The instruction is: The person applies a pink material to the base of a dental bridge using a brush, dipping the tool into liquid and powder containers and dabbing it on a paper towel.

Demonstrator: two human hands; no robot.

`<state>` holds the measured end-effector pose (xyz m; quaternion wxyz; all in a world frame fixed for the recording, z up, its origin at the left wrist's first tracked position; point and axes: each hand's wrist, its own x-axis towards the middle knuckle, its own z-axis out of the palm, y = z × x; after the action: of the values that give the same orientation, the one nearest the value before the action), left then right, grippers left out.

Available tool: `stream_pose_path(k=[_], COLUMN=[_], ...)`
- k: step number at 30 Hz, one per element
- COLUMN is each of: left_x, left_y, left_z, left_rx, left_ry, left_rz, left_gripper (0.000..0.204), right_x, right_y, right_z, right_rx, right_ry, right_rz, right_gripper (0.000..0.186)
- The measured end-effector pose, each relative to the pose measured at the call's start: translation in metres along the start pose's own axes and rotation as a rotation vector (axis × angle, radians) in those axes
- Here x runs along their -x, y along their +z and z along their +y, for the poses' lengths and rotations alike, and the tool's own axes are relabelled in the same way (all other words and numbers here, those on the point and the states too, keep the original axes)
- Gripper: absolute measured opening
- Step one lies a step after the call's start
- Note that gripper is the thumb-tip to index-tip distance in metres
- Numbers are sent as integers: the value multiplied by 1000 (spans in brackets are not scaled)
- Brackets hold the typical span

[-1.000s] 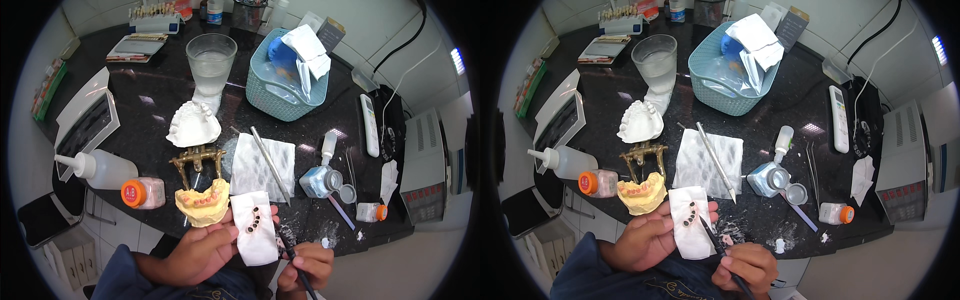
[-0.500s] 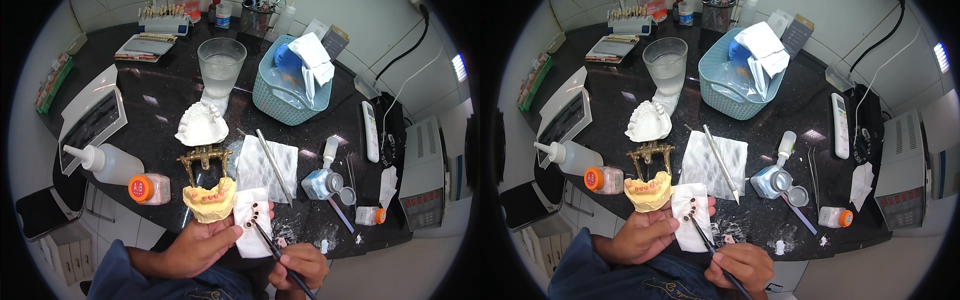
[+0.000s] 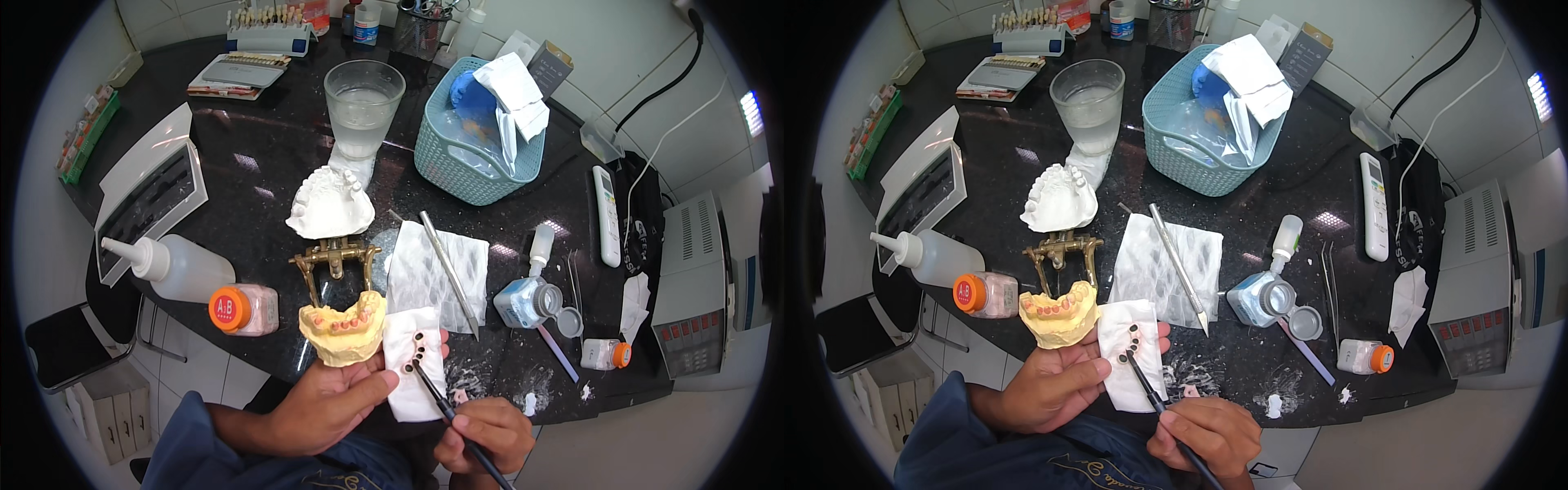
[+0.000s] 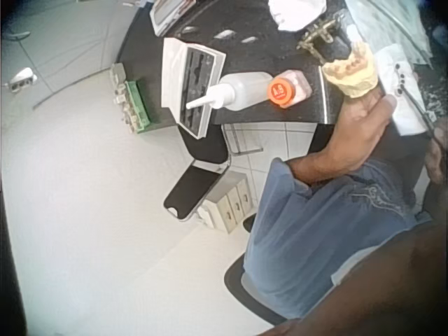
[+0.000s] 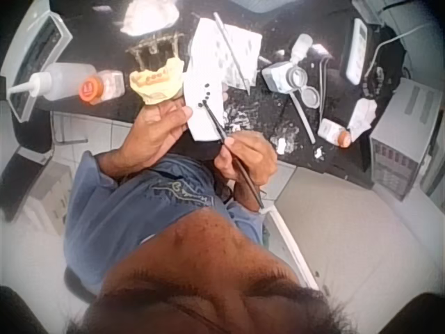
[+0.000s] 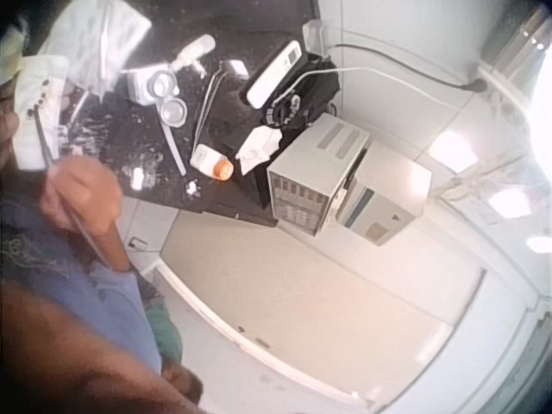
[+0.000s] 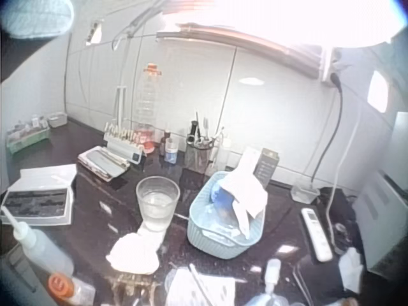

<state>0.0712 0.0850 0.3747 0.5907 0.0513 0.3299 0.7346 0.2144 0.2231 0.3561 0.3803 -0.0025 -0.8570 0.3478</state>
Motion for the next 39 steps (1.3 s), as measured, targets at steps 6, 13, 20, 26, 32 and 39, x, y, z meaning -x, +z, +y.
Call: stream_pose_path(k=[6, 13, 20, 26, 32, 39], left_x=[0, 0, -1, -4, 4, 6], left_y=[-2, -1, -1, -2, -7, -6], left_z=[-1, -3, -6, -11, -7, -2], left_rx=[6, -5, 65, 125, 144, 181], left_ry=[4, 32, 85, 40, 19, -77], left_rz=[-3, -3, -28, -46, -70, -96], left_gripper=[59, 58, 59, 54, 52, 53], right_x=[0, 14, -25, -165, -260, -262], right_y=[1, 4, -11, -19, 38, 56], right_z=[-1, 2, -5, -15, 16, 38], right_rx=[1, -35, 21, -124, 179, 435], right_ry=[1, -26, 125, 30, 3, 136], right_rz=[14, 193, 516, 263, -67, -319], right_gripper=[22, 24, 33, 9, 11, 16])
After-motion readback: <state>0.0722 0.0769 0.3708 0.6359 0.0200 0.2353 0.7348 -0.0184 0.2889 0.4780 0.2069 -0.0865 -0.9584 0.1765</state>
